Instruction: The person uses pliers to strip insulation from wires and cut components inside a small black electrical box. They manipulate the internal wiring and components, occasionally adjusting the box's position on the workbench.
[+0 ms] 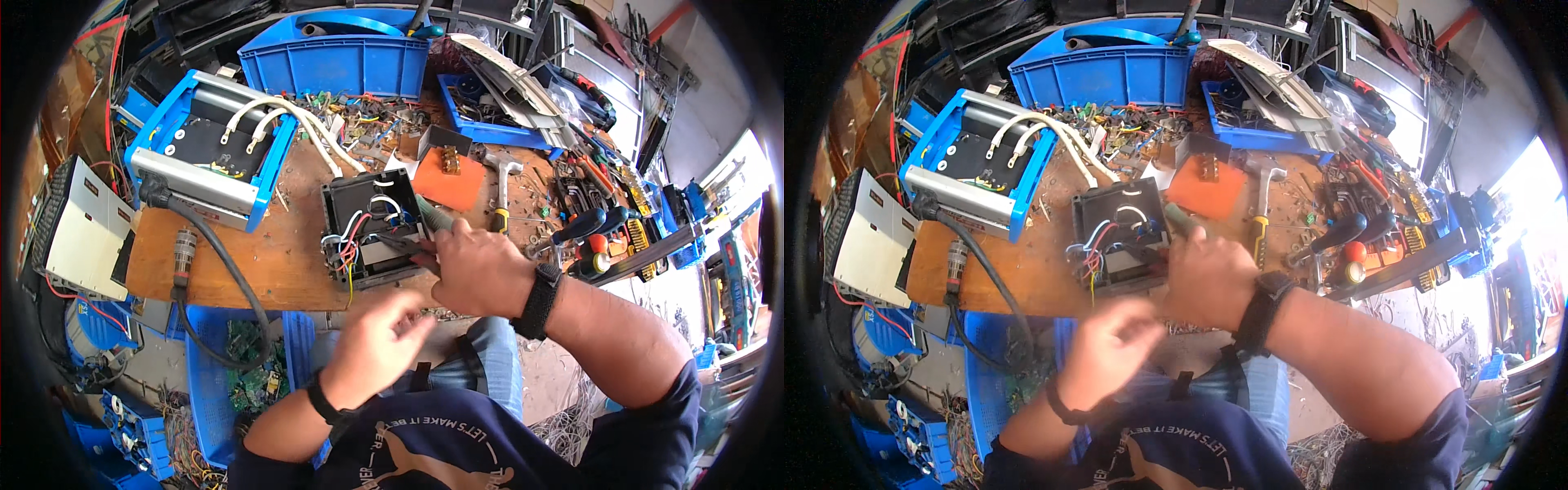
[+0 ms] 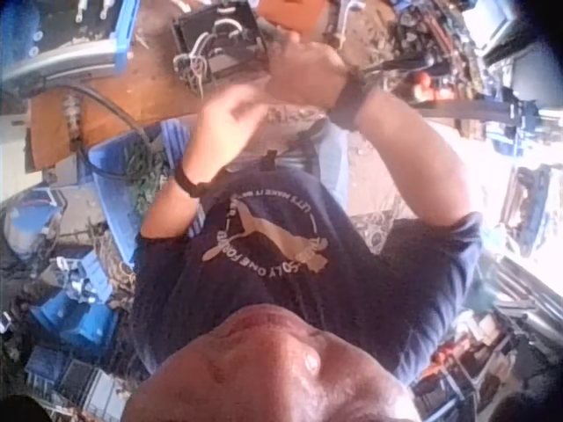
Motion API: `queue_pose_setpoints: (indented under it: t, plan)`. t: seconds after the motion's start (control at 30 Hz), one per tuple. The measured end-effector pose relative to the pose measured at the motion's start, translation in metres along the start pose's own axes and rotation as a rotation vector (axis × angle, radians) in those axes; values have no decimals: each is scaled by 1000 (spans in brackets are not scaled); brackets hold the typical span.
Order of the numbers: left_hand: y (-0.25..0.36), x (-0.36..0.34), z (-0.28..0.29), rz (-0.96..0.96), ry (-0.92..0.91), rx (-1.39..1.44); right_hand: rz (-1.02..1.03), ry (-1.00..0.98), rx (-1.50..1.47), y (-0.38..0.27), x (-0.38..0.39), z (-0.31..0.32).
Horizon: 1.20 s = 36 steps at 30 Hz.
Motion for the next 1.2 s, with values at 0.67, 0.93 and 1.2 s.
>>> queue_pose_setpoints:
  t: [0.67,0.93,1.2]
  plan:
    - [-49,-68,35,-89,65,-661,80,212,274,39,-15,-22]
    - [-52,-65,34,-77,112,-639,124,358,183,44,-17,-31]
    - [-50,-60,34,-153,185,-644,154,476,91,47,-17,-36]
Point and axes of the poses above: each hand's wrist, its own x-axis away from the middle knuckle, its own z-axis out of the back of the hand, y = z × x, the point moved 5 cm from there along -x, towards the middle knuckle, and after that the axes turned 7 degrees about z, right-handed, at the moved point
